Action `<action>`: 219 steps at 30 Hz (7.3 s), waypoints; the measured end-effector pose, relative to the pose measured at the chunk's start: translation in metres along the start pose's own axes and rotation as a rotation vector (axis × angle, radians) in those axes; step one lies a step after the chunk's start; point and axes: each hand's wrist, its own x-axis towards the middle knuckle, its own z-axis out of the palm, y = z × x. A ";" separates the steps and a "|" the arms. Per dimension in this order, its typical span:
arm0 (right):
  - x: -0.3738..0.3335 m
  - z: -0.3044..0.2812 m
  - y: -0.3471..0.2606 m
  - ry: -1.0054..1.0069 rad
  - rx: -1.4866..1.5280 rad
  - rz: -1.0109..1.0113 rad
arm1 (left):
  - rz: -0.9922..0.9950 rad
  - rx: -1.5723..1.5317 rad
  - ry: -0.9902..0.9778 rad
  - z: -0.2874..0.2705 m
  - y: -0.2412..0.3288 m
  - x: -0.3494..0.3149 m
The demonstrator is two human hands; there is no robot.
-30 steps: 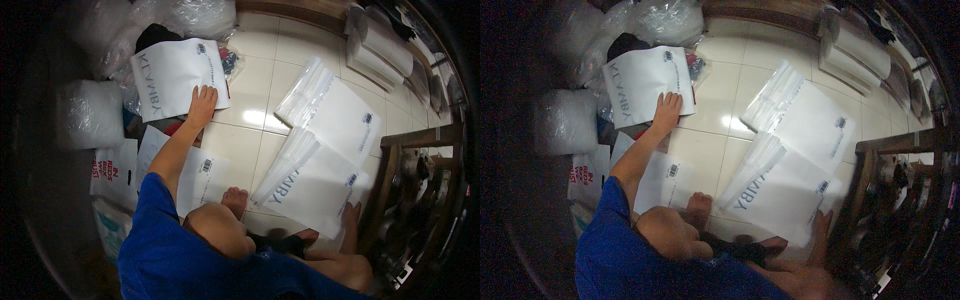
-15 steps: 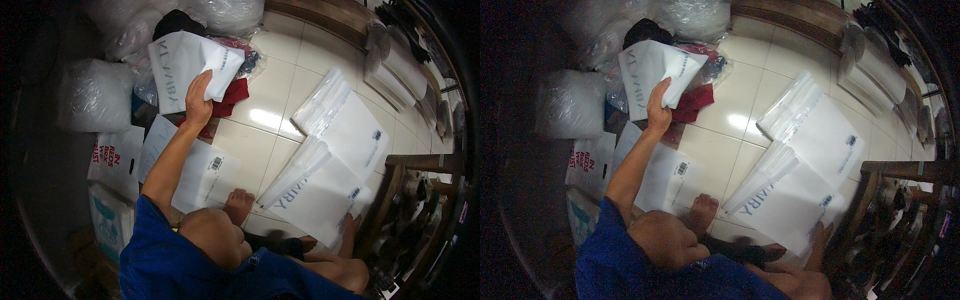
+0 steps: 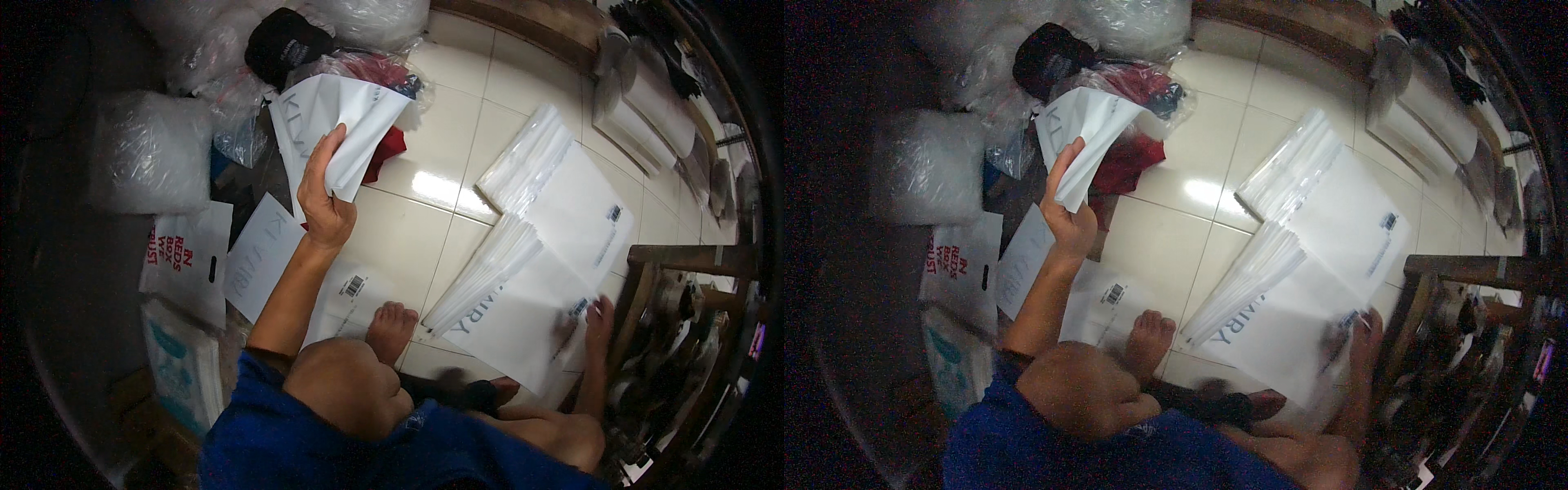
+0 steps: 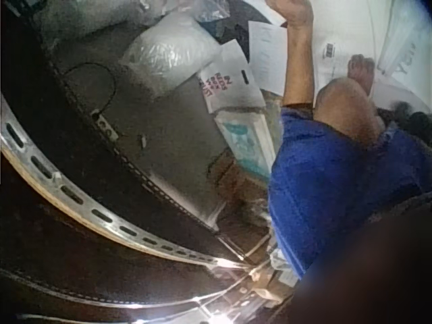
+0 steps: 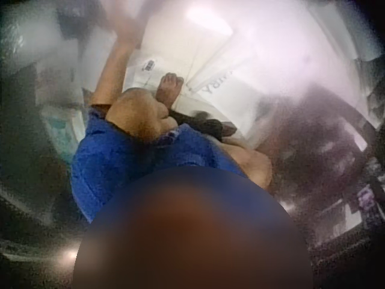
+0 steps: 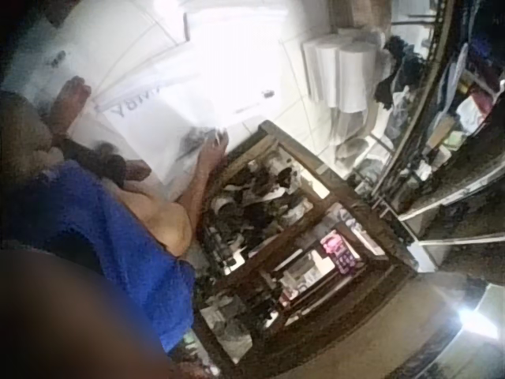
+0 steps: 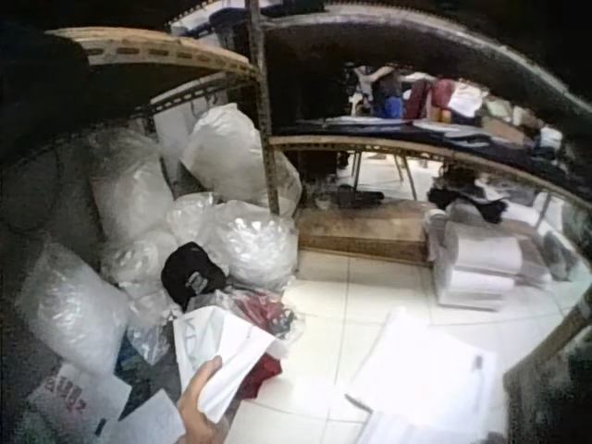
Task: The person sits on the floor and repeatedly picks up white poly mailers, aligns them, and stacks them into a neat pile. The person handles the packages one by one, occasionally adjusting the stack to keep it aligned.
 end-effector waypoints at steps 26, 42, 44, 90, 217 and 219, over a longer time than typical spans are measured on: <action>0.068 0.254 -0.398 -0.826 0.414 -0.342 | 0.021 -0.081 -0.529 -0.008 0.038 -0.062; 0.004 0.158 -0.542 -1.064 0.519 -0.648 | -1.523 -1.332 -0.021 0.034 -0.059 -0.107; 0.005 0.151 -0.550 -1.154 0.547 -0.597 | -1.627 -1.408 -0.082 0.053 -0.026 -0.101; -0.123 -0.064 -0.159 -0.127 0.186 0.486 | -1.023 -0.874 -1.275 0.097 0.141 -0.063; -0.086 -0.030 0.032 -0.055 0.517 0.621 | -0.973 -0.176 -1.213 0.134 0.115 -0.163; -0.086 -0.022 0.033 -0.093 0.508 0.701 | -0.942 -0.105 -1.244 0.137 0.116 -0.168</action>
